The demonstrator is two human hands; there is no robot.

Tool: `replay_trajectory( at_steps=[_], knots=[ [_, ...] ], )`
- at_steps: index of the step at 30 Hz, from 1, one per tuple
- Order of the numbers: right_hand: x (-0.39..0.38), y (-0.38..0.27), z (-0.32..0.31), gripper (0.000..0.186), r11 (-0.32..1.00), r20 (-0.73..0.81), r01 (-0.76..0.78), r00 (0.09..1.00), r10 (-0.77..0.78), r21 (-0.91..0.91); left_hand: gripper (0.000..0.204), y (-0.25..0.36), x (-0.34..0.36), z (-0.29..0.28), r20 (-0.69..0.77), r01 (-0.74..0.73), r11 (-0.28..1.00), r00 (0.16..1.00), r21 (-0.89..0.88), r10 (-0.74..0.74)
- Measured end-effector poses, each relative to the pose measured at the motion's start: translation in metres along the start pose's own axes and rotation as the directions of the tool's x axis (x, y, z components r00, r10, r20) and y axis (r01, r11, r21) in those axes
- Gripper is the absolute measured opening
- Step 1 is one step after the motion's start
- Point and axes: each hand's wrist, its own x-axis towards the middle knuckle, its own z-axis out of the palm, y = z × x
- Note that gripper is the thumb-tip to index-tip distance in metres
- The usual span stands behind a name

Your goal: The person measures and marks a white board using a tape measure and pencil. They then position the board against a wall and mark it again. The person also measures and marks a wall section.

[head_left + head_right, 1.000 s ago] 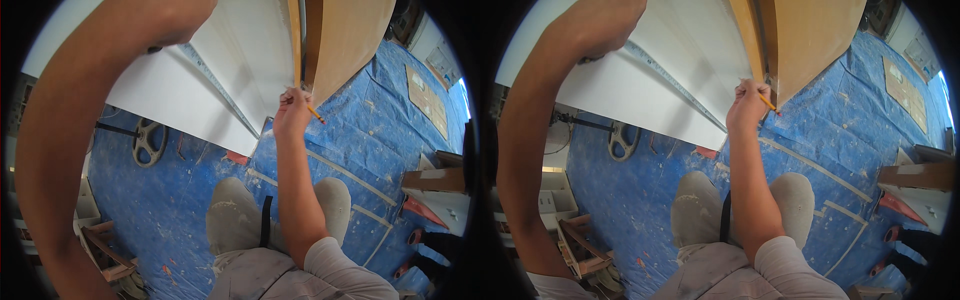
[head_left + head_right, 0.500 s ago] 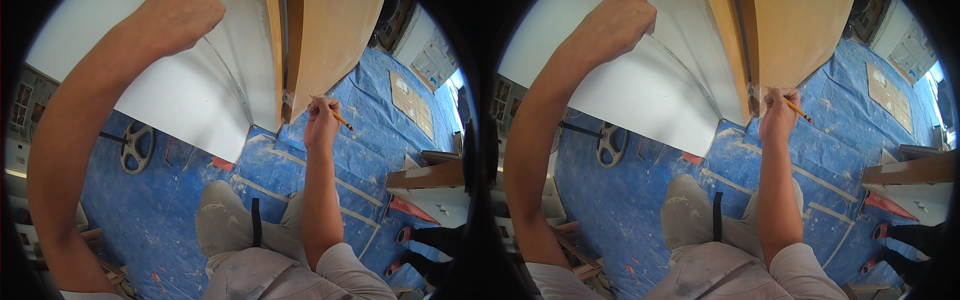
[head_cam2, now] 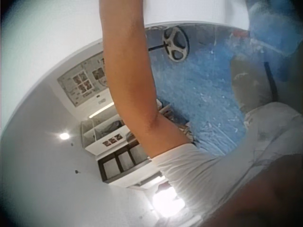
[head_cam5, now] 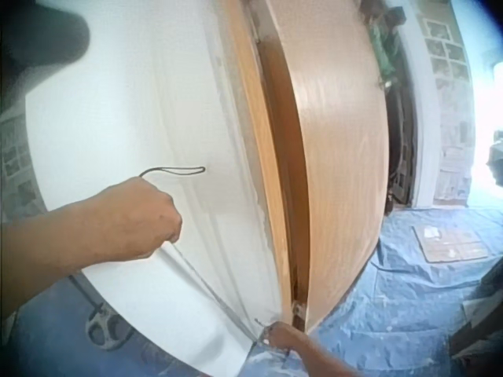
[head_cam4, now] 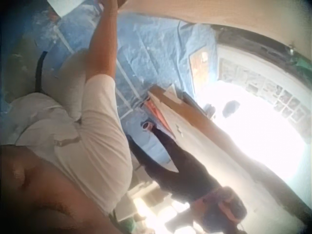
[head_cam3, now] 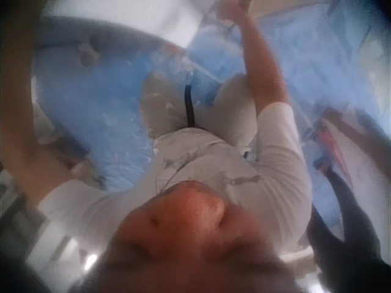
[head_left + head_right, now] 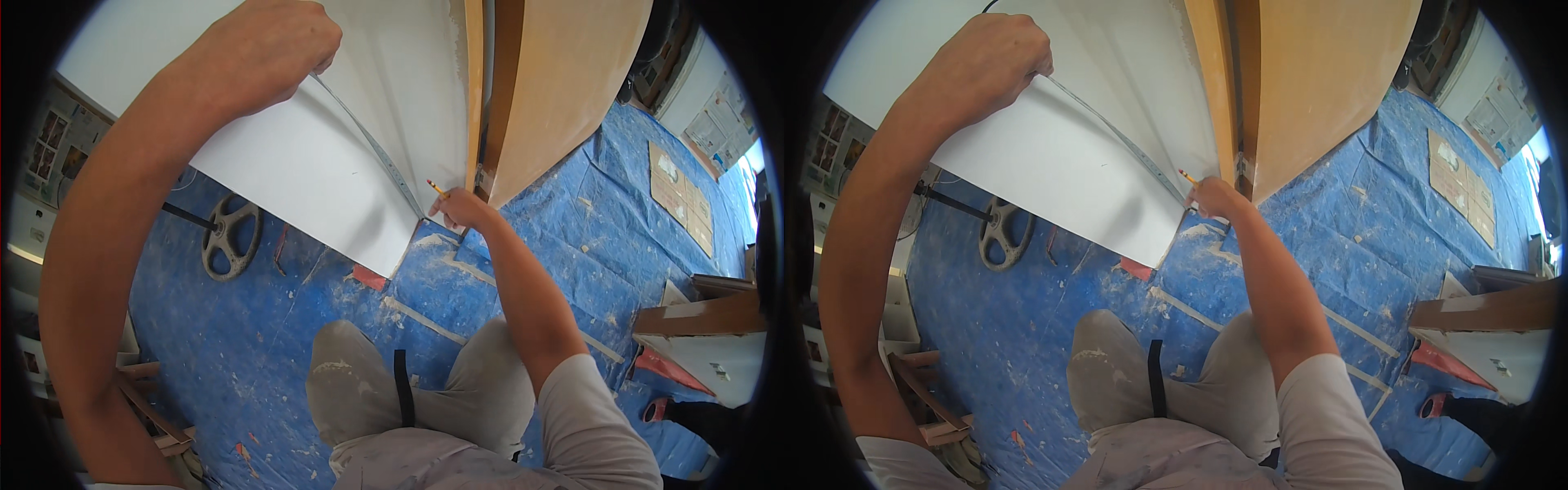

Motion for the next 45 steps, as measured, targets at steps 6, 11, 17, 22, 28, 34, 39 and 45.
replay_trajectory(
  at_steps=[6, 11, 17, 22, 28, 34, 39, 45],
  knots=[
    [0.046, 0.138, 0.091, 0.032, 0.941, -0.055, 0.012, 0.998, -0.032, -0.339, 0.011, 0.004, 0.005, 0.004, -0.011, -0.025, 1.0, 1.0, -0.002, 0.025],
    [0.085, 0.175, 0.13, 0.051, 0.953, -0.022, -0.072, 0.997, 0.069, -0.296, 0.009, 0.002, 0.01, 0.002, 0.077, -0.043, 0.999, 0.996, -0.006, 0.043],
    [0.126, 0.17, 0.152, 0.051, 0.932, 0.028, 0.041, 0.999, -0.033, -0.36, 0.011, -0.003, 0.016, 0.001, 0.151, -0.052, 0.999, 0.987, -0.009, 0.052],
    [0.149, 0.167, 0.173, 0.032, 0.955, -0.023, -0.199, 0.98, 0.199, -0.222, 0.015, -0.008, 0.022, 0.009, 0.182, -0.039, 0.997, 0.982, -0.06, 0.05],
    [0.117, 0.166, 0.163, 0.029, 0.924, -0.116, -0.099, 0.991, 0.06, -0.368, 0.017, -0.009, 0.024, 0.017, 0.082, -0.096, 0.987, 0.991, -0.129, 0.107],
    [0.118, 0.181, 0.162, 0.039, 0.925, -0.115, 0.053, 0.988, -0.104, -0.377, 0.014, -0.012, 0.028, 0.019, 0.149, -0.035, 0.99, 0.987, -0.136, 0.055],
    [0.166, 0.18, 0.179, 0.035, 0.981, -0.112, -0.114, 0.989, 0.097, -0.159, 0.013, -0.011, 0.033, 0.01, 0.152, -0.029, 0.978, 0.987, -0.208, 0.061],
    [0.138, 0.157, 0.175, 0.028, 0.97, -0.069, -0.112, 0.993, 0.1, -0.214, 0.014, -0.01, 0.035, 0.012, 0.164, 0.014, 0.977, 0.986, -0.214, 0.022]
  ],
)
